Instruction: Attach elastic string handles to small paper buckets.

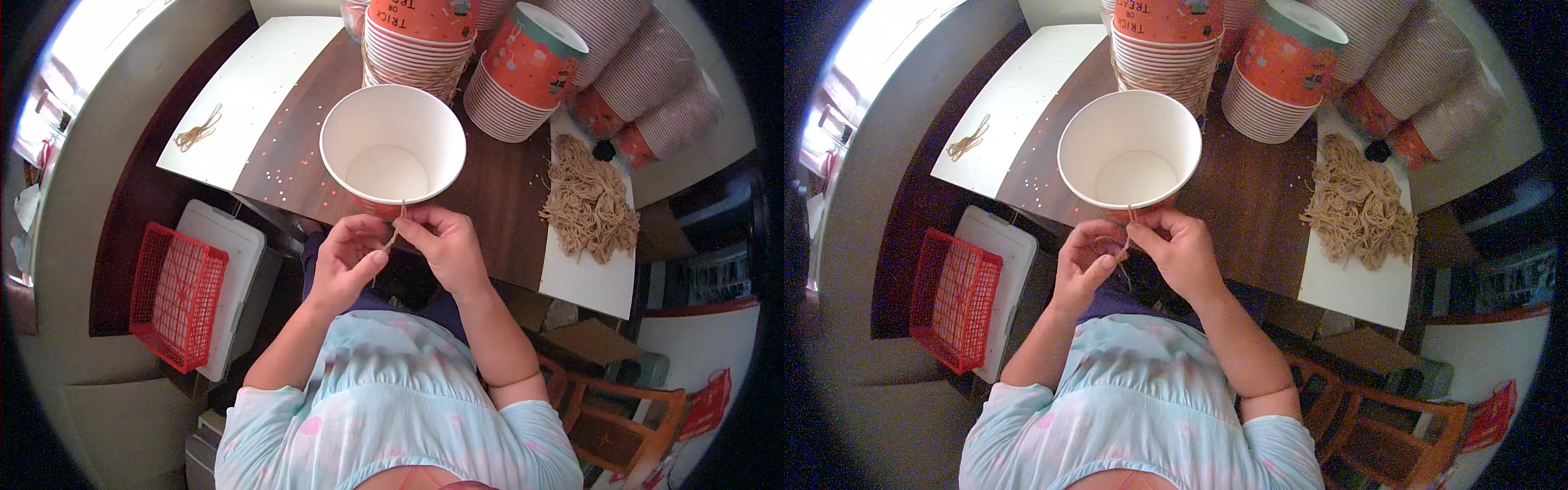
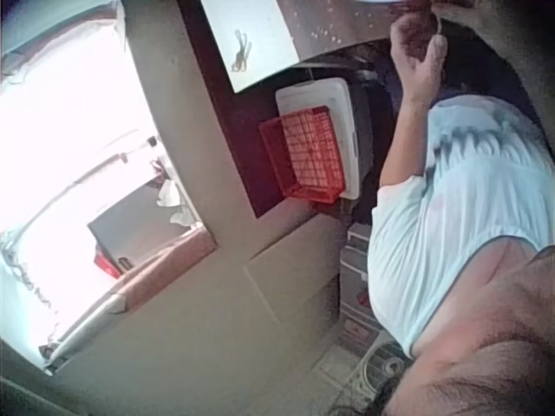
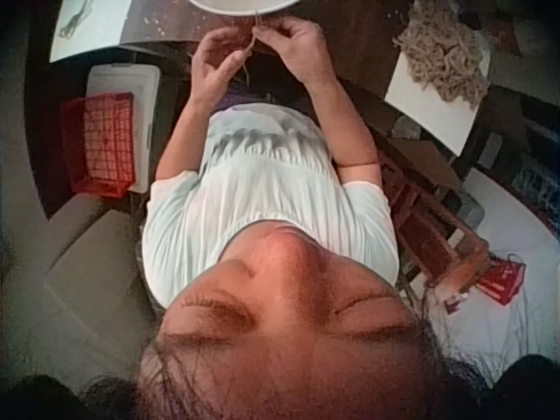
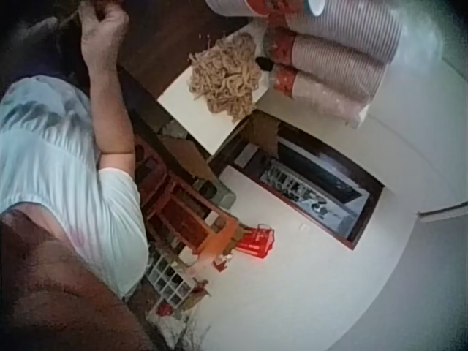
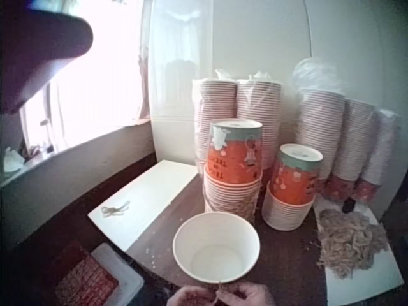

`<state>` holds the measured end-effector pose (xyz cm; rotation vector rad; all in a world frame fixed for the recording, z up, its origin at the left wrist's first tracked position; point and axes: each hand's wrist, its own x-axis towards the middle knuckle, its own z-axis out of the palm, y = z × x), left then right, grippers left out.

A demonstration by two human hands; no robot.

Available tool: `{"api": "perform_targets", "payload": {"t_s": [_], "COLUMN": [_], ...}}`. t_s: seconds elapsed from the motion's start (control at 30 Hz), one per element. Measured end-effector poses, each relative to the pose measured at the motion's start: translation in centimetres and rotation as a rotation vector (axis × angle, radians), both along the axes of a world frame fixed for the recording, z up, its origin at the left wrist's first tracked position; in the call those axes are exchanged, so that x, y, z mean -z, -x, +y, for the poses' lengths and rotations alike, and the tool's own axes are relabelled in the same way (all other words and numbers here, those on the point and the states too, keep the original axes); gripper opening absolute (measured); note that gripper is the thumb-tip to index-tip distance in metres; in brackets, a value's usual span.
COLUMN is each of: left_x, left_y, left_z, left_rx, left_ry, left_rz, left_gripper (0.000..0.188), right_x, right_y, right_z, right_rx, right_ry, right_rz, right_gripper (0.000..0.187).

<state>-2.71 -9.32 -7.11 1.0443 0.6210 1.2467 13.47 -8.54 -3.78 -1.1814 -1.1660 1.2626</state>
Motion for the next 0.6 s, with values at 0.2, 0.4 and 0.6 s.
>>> {"api": "perform_targets", "payload": {"t_s": [0.2,0.4,0.6], "left_x": [-0.4,-2.2,-2.7], "left_y": [-0.4,-0.9,-0.5], "left_z": [0.5,1.4,1.4], "left_rx": [0.011,-0.046,-0.024], "left_ry": [-0.026,-0.112,-0.004], "left_rz": [0.175,0.242,0.287], "left_gripper": [0.025,0.018,0.015], "right_x": [1.1,2.8,1.8], "right_y": [-0.3,-0.7,-1.2], "right_z": [-0.8,-1.3,-1.7], "right_rx": [-0.012,-0.031,-0.021], "right_ry": [0.056,0.047,0.046], "right_rz": [-0.014,-0.079,0.071], "right_gripper": [0.013,0.014,0.012]}}
